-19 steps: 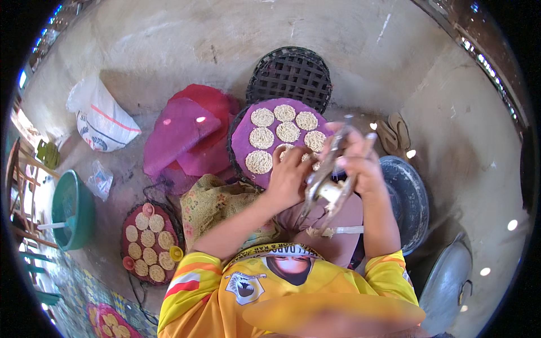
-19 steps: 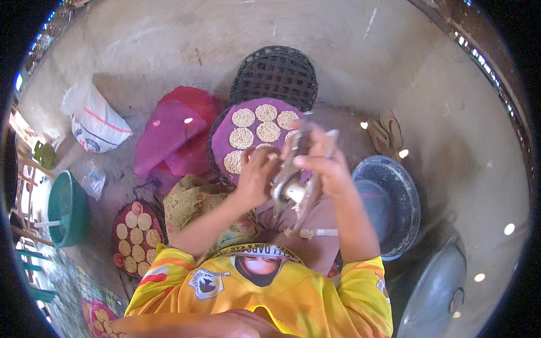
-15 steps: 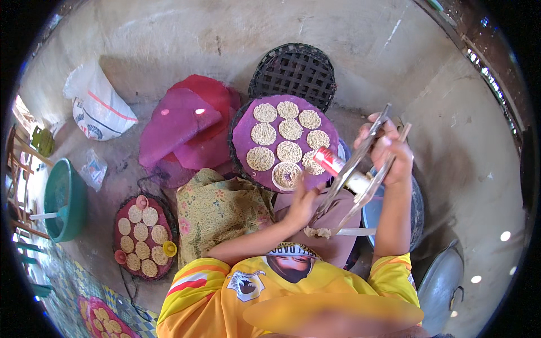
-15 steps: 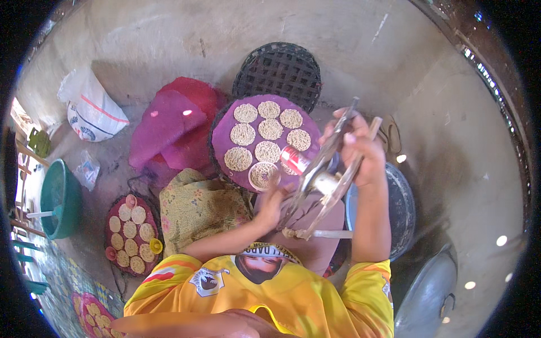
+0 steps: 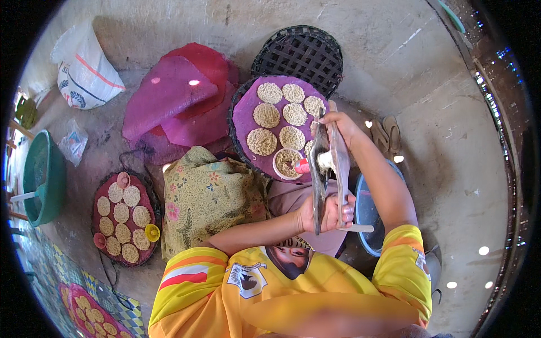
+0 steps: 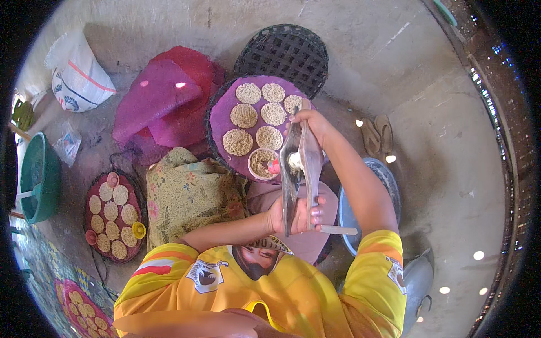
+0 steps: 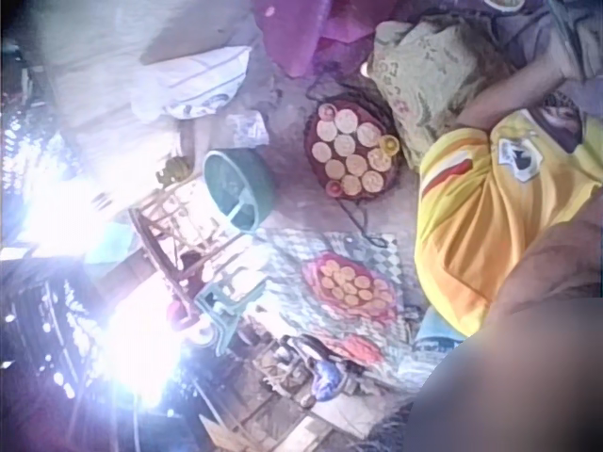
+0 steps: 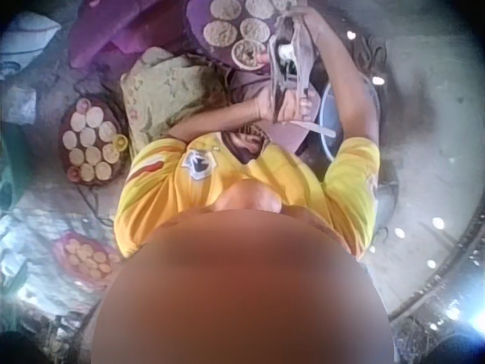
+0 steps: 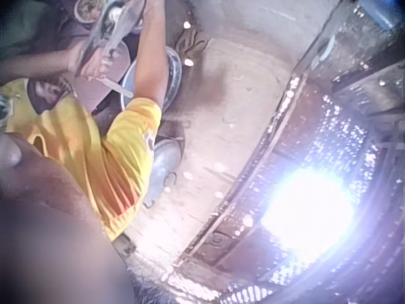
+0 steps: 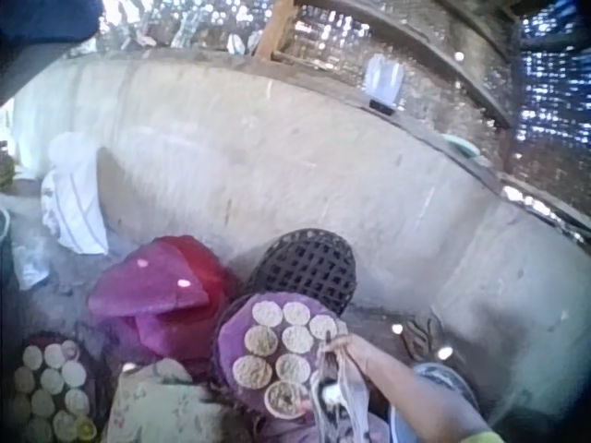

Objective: The person scoops dough from a bowl, places it into a metal mold, presses it flat, and then releases the shaped cookies onto a purple tray. This process is repeated multiple times.

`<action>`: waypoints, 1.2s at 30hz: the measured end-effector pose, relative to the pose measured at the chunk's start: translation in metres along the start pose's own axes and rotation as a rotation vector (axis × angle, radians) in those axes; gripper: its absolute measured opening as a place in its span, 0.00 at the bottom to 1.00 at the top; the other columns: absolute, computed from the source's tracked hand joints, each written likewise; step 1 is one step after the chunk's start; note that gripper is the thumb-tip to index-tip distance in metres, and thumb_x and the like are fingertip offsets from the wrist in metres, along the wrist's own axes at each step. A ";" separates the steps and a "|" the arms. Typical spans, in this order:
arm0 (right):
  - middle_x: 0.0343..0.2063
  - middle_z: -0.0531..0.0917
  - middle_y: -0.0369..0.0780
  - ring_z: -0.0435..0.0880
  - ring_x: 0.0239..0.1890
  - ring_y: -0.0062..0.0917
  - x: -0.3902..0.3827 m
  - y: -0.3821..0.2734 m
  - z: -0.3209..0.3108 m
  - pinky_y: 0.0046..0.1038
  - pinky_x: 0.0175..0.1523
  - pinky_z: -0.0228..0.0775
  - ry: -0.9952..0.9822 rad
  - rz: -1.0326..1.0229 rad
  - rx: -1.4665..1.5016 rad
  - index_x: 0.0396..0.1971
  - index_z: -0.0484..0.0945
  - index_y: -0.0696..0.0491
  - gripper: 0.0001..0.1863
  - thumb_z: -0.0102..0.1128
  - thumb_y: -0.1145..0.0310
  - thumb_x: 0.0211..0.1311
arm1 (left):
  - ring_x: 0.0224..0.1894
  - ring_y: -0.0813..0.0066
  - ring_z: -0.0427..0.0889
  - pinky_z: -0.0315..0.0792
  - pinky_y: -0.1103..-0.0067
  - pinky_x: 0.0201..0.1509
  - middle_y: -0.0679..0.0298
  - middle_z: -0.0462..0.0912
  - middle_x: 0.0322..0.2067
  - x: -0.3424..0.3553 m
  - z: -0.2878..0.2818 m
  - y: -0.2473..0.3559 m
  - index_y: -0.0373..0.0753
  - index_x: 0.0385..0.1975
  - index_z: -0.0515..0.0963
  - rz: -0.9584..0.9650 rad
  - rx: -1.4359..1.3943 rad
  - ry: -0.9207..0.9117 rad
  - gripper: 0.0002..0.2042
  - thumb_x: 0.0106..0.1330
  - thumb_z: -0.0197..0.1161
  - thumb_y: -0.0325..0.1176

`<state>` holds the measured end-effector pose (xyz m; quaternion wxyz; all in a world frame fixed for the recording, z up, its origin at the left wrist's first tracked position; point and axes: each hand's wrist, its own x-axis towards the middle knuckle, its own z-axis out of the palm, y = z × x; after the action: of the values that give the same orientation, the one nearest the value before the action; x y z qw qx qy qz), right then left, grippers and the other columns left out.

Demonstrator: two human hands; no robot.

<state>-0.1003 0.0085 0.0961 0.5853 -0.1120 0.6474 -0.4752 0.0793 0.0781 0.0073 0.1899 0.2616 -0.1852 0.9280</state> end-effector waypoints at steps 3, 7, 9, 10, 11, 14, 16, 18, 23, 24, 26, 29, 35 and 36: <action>0.22 0.78 0.46 0.79 0.24 0.32 0.018 0.001 0.007 0.33 0.34 0.74 0.059 0.015 -0.020 0.24 0.72 0.60 0.10 0.54 0.68 0.46 | 0.39 0.65 0.68 0.63 0.68 0.53 0.62 0.67 0.32 -0.002 -0.003 0.005 0.35 0.44 0.67 0.035 -0.074 -0.033 0.25 0.55 0.50 0.51; 0.20 0.76 0.43 0.77 0.19 0.29 0.030 0.004 0.027 0.31 0.29 0.73 0.100 -0.038 -0.178 0.30 0.70 0.59 0.15 0.59 0.63 0.48 | 0.38 0.64 0.68 0.63 0.68 0.52 0.62 0.68 0.32 -0.007 -0.001 0.004 0.37 0.42 0.68 0.091 -0.029 -0.070 0.25 0.54 0.50 0.53; 0.19 0.75 0.41 0.76 0.17 0.28 0.035 0.002 0.036 0.29 0.26 0.71 0.160 -0.065 -0.168 0.40 0.68 0.58 0.22 0.60 0.60 0.49 | 0.38 0.64 0.69 0.63 0.68 0.51 0.62 0.68 0.31 -0.011 -0.001 0.010 0.38 0.41 0.68 0.099 0.003 -0.067 0.26 0.53 0.50 0.55; 0.19 0.74 0.40 0.76 0.17 0.27 0.036 0.001 0.039 0.28 0.24 0.71 0.125 -0.065 -0.160 0.45 0.67 0.58 0.25 0.61 0.59 0.50 | 0.37 0.63 0.69 0.64 0.69 0.51 0.62 0.68 0.31 -0.012 -0.002 0.014 0.38 0.40 0.68 0.103 0.018 -0.064 0.27 0.52 0.50 0.56; 0.17 0.75 0.42 0.77 0.17 0.28 0.037 -0.003 0.040 0.30 0.23 0.73 0.122 -0.143 -0.204 0.30 0.70 0.56 0.17 0.58 0.57 0.52 | 0.37 0.63 0.69 0.64 0.69 0.50 0.62 0.68 0.30 -0.012 -0.002 0.020 0.38 0.39 0.69 0.096 0.028 -0.051 0.27 0.52 0.50 0.57; 0.16 0.74 0.41 0.76 0.16 0.29 0.035 -0.007 0.041 0.30 0.23 0.73 0.282 -0.284 -0.203 0.30 0.70 0.56 0.17 0.59 0.57 0.52 | 0.35 0.62 0.70 0.64 0.69 0.48 0.62 0.69 0.29 -0.008 -0.002 0.028 0.38 0.36 0.70 0.071 0.048 -0.013 0.28 0.52 0.48 0.60; 0.15 0.74 0.40 0.76 0.16 0.28 0.029 -0.006 0.039 0.30 0.22 0.71 0.248 -0.109 -0.207 0.30 0.70 0.56 0.18 0.60 0.57 0.51 | 0.34 0.62 0.70 0.65 0.69 0.47 0.61 0.69 0.28 -0.004 -0.001 0.025 0.38 0.34 0.71 0.053 0.018 0.006 0.29 0.52 0.46 0.62; 0.15 0.73 0.40 0.75 0.16 0.27 0.024 0.000 0.037 0.29 0.22 0.70 0.347 -0.038 -0.215 0.32 0.70 0.58 0.21 0.62 0.56 0.49 | 0.32 0.63 0.70 0.65 0.69 0.45 0.61 0.69 0.28 -0.005 0.001 0.013 0.39 0.32 0.71 0.025 -0.046 0.052 0.29 0.52 0.43 0.63; 0.18 0.75 0.41 0.75 0.17 0.28 0.031 0.005 0.037 0.29 0.25 0.70 0.224 -0.177 -0.268 0.28 0.72 0.58 0.22 0.62 0.52 0.49 | 0.30 0.66 0.69 0.65 0.70 0.41 0.64 0.68 0.25 -0.018 -0.003 0.019 0.40 0.31 0.70 0.031 -0.010 0.113 0.25 0.53 0.46 0.59; 0.18 0.74 0.40 0.75 0.17 0.26 0.035 0.004 0.038 0.28 0.24 0.70 0.286 -0.140 -0.314 0.28 0.72 0.57 0.22 0.62 0.52 0.49 | 0.30 0.66 0.69 0.65 0.70 0.40 0.64 0.68 0.24 -0.020 -0.006 0.025 0.40 0.31 0.69 0.053 -0.033 0.127 0.24 0.53 0.47 0.58; 0.18 0.73 0.38 0.74 0.16 0.23 0.042 -0.002 0.040 0.25 0.22 0.69 0.288 -0.195 -0.409 0.28 0.72 0.56 0.21 0.62 0.51 0.49 | 0.28 0.68 0.68 0.65 0.70 0.41 0.65 0.66 0.22 -0.020 -0.014 0.033 0.40 0.32 0.69 0.004 -0.046 -0.003 0.21 0.55 0.48 0.54; 0.20 0.74 0.39 0.75 0.20 0.26 0.041 -0.018 0.041 0.29 0.28 0.71 0.446 -0.230 -0.519 0.31 0.73 0.57 0.23 0.62 0.51 0.49 | 0.27 0.69 0.67 0.65 0.70 0.42 0.65 0.65 0.21 -0.009 -0.021 0.042 0.39 0.31 0.69 -0.069 -0.054 -0.198 0.19 0.58 0.46 0.51; 0.31 0.77 0.40 0.77 0.31 0.28 -0.017 -0.029 0.012 0.29 0.35 0.72 0.189 -0.417 -0.087 0.50 0.66 0.58 0.36 0.45 0.39 0.55 | 0.24 0.66 0.68 0.65 0.70 0.40 0.60 0.69 0.22 0.001 0.011 0.051 0.37 0.31 0.71 -0.178 0.236 -0.130 0.30 0.55 0.41 0.63; 0.32 0.77 0.40 0.77 0.31 0.28 -0.025 -0.020 0.005 0.29 0.35 0.72 0.147 -0.441 -0.014 0.52 0.64 0.57 0.37 0.42 0.38 0.56 | 0.24 0.65 0.69 0.65 0.69 0.40 0.59 0.69 0.22 -0.004 0.024 0.055 0.36 0.31 0.71 -0.205 0.292 -0.090 0.33 0.54 0.40 0.66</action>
<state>-0.0965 0.0131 0.1279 0.4177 -0.2201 0.6513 -0.5940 0.0678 0.0196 0.0104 0.2351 0.3450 -0.0290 0.9082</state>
